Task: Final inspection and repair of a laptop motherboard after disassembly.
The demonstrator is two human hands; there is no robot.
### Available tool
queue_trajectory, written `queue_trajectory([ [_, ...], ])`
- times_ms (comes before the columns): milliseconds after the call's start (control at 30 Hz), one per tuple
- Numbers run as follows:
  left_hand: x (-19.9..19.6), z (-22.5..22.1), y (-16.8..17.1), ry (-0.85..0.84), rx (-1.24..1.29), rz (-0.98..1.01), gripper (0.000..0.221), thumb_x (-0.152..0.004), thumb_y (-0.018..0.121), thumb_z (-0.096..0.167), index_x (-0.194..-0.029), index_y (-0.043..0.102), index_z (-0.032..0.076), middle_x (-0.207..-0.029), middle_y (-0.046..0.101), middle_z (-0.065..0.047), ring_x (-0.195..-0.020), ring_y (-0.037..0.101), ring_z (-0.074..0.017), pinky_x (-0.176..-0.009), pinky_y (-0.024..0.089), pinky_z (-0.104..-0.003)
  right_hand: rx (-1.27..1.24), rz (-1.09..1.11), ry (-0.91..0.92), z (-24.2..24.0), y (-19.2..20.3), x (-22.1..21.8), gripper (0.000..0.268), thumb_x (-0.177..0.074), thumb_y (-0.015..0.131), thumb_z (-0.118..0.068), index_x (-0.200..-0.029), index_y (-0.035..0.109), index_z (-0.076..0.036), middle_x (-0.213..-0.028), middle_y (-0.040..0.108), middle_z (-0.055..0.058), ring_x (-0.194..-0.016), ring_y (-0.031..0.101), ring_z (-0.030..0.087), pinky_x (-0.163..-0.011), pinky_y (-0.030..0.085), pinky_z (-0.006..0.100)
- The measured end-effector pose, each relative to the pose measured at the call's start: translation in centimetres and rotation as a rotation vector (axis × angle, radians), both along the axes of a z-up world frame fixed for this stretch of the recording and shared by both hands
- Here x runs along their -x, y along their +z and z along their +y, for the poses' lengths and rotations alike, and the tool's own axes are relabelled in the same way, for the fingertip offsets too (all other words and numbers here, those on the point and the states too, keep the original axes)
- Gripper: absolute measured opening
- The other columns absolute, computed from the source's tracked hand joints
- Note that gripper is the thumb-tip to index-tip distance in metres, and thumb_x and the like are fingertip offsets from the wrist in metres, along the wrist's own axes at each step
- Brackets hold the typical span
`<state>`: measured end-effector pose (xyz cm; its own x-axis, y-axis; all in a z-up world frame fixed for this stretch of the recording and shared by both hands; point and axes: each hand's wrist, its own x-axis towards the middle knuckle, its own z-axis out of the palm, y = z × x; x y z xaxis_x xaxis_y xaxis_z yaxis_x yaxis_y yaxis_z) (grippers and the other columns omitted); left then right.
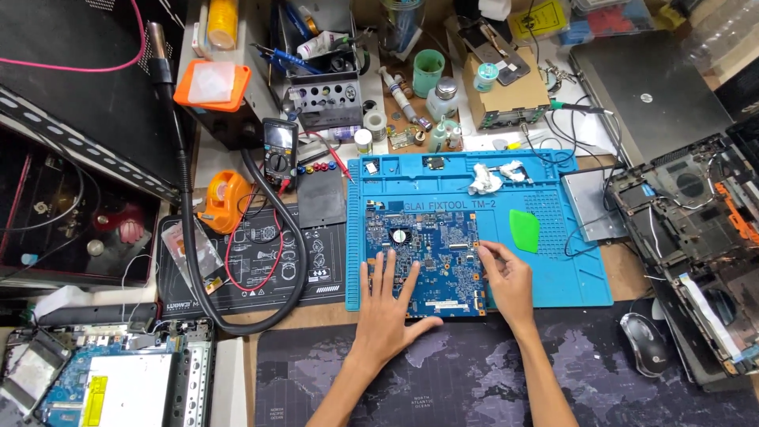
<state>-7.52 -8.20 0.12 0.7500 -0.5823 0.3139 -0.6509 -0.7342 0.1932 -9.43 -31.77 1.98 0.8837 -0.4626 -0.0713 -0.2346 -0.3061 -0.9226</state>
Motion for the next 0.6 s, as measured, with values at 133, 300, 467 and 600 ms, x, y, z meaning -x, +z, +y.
queue_trajectory([
  [133, 0.0, 0.1, -0.1, 0.010, -0.078, -0.063, 0.119, -0.078, 0.061, 0.092, -0.163, 0.020, 0.018, -0.167, 0.012, -0.023, -0.155, 0.011, -0.0434, -0.123, 0.009, -0.063, -0.106, 0.026, -0.024, -0.7, -0.4, -0.2, 0.034, -0.100, 0.062, -0.026, -0.123, 0.075, -0.005, -0.098, 0.074, 0.005, -0.075, 0.062, 0.013, -0.066, 0.055, 0.027],
  [300, 0.2, 0.3, -0.1, 0.005, -0.049, -0.055, 0.114, -0.083, 0.057, 0.089, -0.163, 0.018, 0.018, -0.167, 0.010, -0.024, -0.155, 0.010, -0.0444, -0.122, 0.010, -0.064, -0.302, 0.003, -0.039, -1.2, -0.2, -0.2, 0.031, -0.102, 0.061, -0.024, -0.121, 0.075, -0.004, -0.086, 0.063, 0.005, -0.071, 0.057, 0.014, -0.066, 0.049, 0.025],
  [467, 0.7, 0.4, 0.2, -0.003, 0.163, 0.079, 0.097, -0.095, 0.053, 0.070, -0.163, 0.015, 0.012, -0.169, 0.011, -0.020, -0.156, 0.008, -0.0447, -0.123, 0.007, -0.065, -0.690, -0.102, -0.088, -0.7, -3.2, -2.2, 0.038, -0.099, 0.062, -0.034, -0.128, 0.070, -0.010, -0.107, 0.064, -0.007, -0.089, 0.048, 0.008, -0.085, 0.035, 0.023],
  [600, 0.8, 0.7, 0.0, -0.003, 0.309, 0.127, 0.089, -0.098, 0.033, 0.069, -0.162, 0.014, 0.009, -0.169, 0.012, -0.019, -0.157, 0.008, -0.0415, -0.125, 0.005, -0.062, -0.442, 0.103, 0.011, 3.4, -3.9, -3.0, 0.051, -0.089, 0.052, -0.044, -0.129, 0.064, -0.014, -0.114, 0.075, 0.006, -0.102, 0.070, 0.020, -0.096, 0.055, 0.045],
])
